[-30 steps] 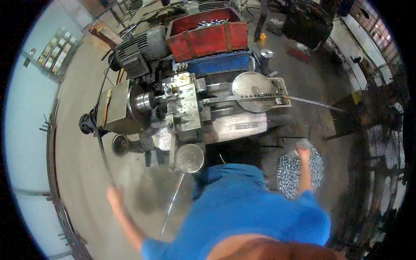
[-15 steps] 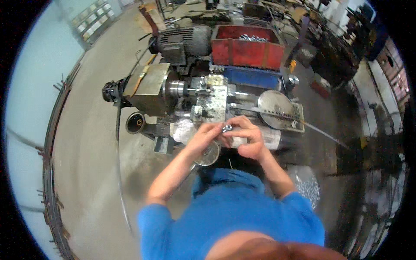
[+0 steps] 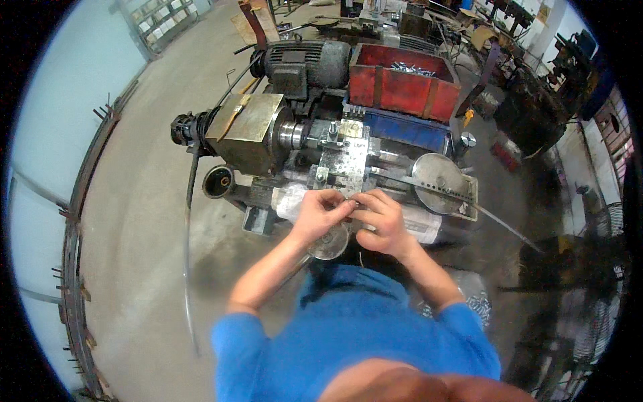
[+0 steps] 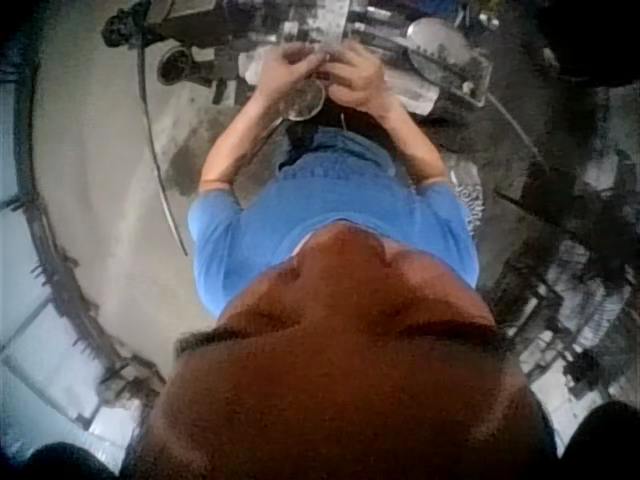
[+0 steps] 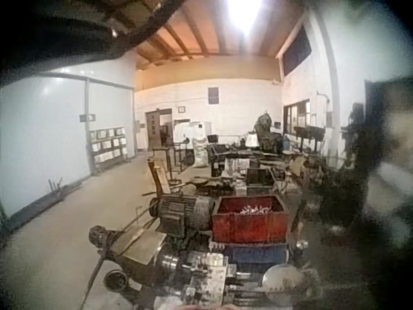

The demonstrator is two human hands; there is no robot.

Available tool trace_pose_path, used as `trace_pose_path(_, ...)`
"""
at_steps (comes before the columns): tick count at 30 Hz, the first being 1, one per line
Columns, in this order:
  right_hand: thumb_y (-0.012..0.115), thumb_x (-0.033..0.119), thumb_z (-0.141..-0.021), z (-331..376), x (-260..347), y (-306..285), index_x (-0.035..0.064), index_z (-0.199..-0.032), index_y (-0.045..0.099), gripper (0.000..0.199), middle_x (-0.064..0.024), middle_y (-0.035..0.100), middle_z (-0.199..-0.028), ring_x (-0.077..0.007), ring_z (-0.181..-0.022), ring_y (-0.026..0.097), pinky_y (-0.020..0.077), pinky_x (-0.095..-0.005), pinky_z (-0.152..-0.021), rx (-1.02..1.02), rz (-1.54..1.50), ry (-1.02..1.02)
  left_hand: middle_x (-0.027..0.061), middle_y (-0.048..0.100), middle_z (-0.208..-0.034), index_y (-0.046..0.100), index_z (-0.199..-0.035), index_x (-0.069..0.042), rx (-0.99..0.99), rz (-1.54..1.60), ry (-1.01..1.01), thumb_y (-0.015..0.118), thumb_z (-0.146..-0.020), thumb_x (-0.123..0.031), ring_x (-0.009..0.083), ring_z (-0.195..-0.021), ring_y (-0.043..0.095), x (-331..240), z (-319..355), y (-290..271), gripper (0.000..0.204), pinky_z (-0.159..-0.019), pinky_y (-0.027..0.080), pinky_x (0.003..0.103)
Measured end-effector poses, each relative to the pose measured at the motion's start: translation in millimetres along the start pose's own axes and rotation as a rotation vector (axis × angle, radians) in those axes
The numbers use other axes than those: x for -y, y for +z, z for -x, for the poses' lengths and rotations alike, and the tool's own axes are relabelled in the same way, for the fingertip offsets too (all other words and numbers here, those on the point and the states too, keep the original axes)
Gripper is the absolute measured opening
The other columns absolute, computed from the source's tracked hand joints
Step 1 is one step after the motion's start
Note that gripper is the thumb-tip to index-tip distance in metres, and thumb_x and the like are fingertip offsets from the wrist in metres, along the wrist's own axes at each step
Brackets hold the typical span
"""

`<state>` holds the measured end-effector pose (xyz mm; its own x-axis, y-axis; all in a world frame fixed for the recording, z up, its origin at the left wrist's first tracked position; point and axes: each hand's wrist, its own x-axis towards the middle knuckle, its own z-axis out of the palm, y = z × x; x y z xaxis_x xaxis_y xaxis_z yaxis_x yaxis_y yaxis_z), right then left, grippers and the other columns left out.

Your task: The person operates a metal turning lathe in a workshop. They repeatedly pick up small metal pieces from a red bin, insert them into the machine's chuck, and use a long metal rod to engage the machine's cycle. The processed metal pieces are then ejected into a collection bin on the floor.

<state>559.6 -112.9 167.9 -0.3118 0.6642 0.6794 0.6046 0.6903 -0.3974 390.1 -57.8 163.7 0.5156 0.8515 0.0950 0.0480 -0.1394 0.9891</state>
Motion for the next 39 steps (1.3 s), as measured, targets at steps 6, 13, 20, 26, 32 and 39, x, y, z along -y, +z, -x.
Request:
trace_pose_path(6, 0.06, 0.016, -0.052, -10, -6, 1, 0.0008, -0.075, 0.06, 0.027, -0.0172, 0.058, -0.095, -0.032, -0.081, 0.054, 0.0477, -0.0374, -0.071, 0.099, 0.038, -0.065, 0.0016, 0.06, -0.06, 0.064, -0.071, 0.002, -0.059, -0.091, -0.035, 0.066, -0.078, -0.017, 0.0048, -0.058, 0.053, -6, -1, -4, 0.02, -0.052, 0.041, 0.022)
trace_pose_path(13, 0.058, 0.016, -0.054, -31, -5, 11, 0.001, -0.067, 0.059, 0.021, -0.0121, 0.058, -0.082, -0.029, -0.076, 0.053, 0.0464, -0.0376, -0.068, 0.213, 0.051, -0.024, 0.0069, 0.064, -0.066, 0.065, -0.077, 0.002, -0.156, -0.356, 0.055, 0.067, -0.077, -0.019, 0.0075, -0.061, 0.056, 5, -1, -17, 0.021, -0.054, 0.043, 0.025)
trace_pose_path(20, 0.056, 0.016, -0.055, -61, -14, 27, 0.0025, -0.067, 0.062, 0.019, -0.0089, 0.058, -0.074, -0.0282, -0.075, 0.053, 0.0456, -0.0377, -0.066, 0.353, -0.093, 0.021, 0.01, 0.065, -0.07, 0.065, -0.082, 0.002, -0.19, -0.345, 0.181, 0.067, -0.076, -0.016, 0.0081, -0.062, 0.058, 8, -3, -45, 0.019, -0.057, 0.045, 0.025)
trace_pose_path(26, 0.057, 0.016, -0.055, -84, -23, 46, 0.003, -0.064, 0.064, 0.017, -0.01, 0.06, -0.074, -0.0297, -0.074, 0.054, 0.0461, -0.0385, -0.063, 0.357, -0.125, -0.112, 0.0128, 0.066, -0.077, 0.065, -0.085, 0.001, -0.208, -0.474, 0.261, 0.067, -0.076, -0.014, 0.0176, -0.068, 0.065, 6, 2, -75, 0.017, -0.063, 0.049, 0.027)
trace_pose_path(32, 0.06, 0.018, -0.052, -117, -78, 79, 0.0045, -0.061, 0.065, 0.017, -0.0162, 0.062, -0.07, -0.0326, -0.074, 0.058, 0.0486, -0.0386, -0.066, 0.52, 0.32, 0.036, 0.0181, 0.062, -0.07, 0.061, -0.103, -0.001, -0.402, -0.551, -0.035, 0.053, -0.084, -0.01, 0.0224, -0.061, 0.063, 10, 46, -165, 0.023, -0.059, 0.049, 0.03)
trace_pose_path(39, 0.06, 0.015, -0.053, -137, -130, 124, -0.0017, -0.064, 0.063, 0.02, -0.0211, 0.062, -0.072, -0.036, -0.08, 0.059, 0.0499, -0.0408, -0.072, 0.573, 0.484, 0.222, 0.0153, 0.064, -0.076, 0.055, -0.114, -0.003, -0.64, -1.203, -0.41, 0.054, -0.079, -0.01, 0.0217, -0.07, 0.062, 66, 164, -294, 0.036, -0.067, 0.048, 0.033)
